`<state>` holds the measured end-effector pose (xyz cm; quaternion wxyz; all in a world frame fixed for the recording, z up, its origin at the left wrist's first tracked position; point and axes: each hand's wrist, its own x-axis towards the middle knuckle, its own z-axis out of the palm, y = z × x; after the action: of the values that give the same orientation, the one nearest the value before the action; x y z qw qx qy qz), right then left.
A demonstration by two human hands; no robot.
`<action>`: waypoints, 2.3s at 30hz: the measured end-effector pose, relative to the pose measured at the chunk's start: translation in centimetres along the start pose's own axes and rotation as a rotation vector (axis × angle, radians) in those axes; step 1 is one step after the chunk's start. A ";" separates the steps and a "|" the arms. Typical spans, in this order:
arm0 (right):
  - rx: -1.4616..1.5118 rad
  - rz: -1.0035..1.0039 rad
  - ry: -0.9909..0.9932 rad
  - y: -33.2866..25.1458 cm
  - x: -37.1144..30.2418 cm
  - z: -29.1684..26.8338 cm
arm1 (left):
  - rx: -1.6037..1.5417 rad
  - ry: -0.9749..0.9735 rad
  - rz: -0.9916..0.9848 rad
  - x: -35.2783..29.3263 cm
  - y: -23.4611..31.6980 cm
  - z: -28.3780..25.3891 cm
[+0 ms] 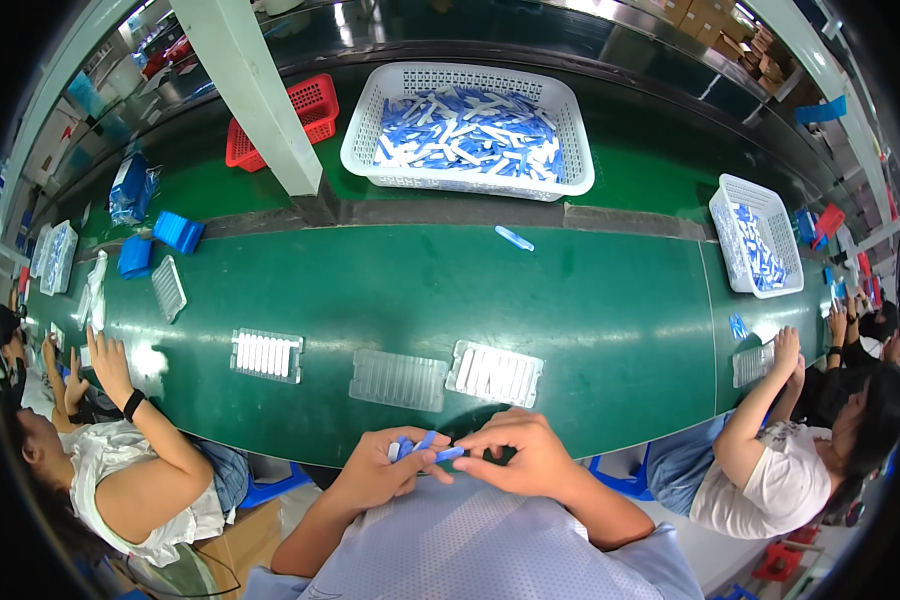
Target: The person assembles small blue and white plastic components into a clear plastic tray by hand.
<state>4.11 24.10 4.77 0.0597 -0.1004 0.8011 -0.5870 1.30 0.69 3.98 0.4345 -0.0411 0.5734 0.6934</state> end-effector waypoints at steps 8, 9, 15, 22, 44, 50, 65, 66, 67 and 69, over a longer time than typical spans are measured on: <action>-0.489 -0.379 0.711 2.9 0.5 -3.2 | 0.474 -0.054 0.092 1.7 2.5 0.9; -0.672 -0.436 0.720 3.6 0.5 -4.1 | 0.789 -0.023 0.135 2.1 3.3 1.3; -0.908 -0.481 0.403 5.8 -0.3 -2.7 | 1.254 0.062 0.654 5.1 2.5 3.0; -0.854 -0.337 0.369 5.8 0.3 -2.5 | 1.621 0.059 0.587 6.1 2.8 3.0; -0.702 -0.222 0.452 5.4 0.2 -2.9 | -0.223 -0.032 0.215 6.1 0.9 -0.5; -0.682 -0.279 0.456 5.3 -0.2 -3.1 | -0.524 -0.225 0.103 6.1 -0.8 1.3; -0.562 -0.524 0.371 6.0 -1.3 -3.0 | -0.057 -0.369 0.124 6.4 -1.7 3.0; -0.563 -0.520 0.370 6.0 -1.5 -2.8 | -0.038 -0.387 0.133 6.3 -1.5 3.1; -0.502 -0.490 0.381 6.0 -1.5 -2.5 | -0.017 -0.403 0.144 6.4 -1.5 3.1; -0.443 -0.459 0.398 5.6 -1.5 -2.1 | 0.036 -0.440 0.137 7.0 -2.0 2.8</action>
<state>4.59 28.01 0.05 -0.2533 -0.1718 0.8613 -0.4056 -0.48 6.80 -0.44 0.5018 0.1580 0.4785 0.7031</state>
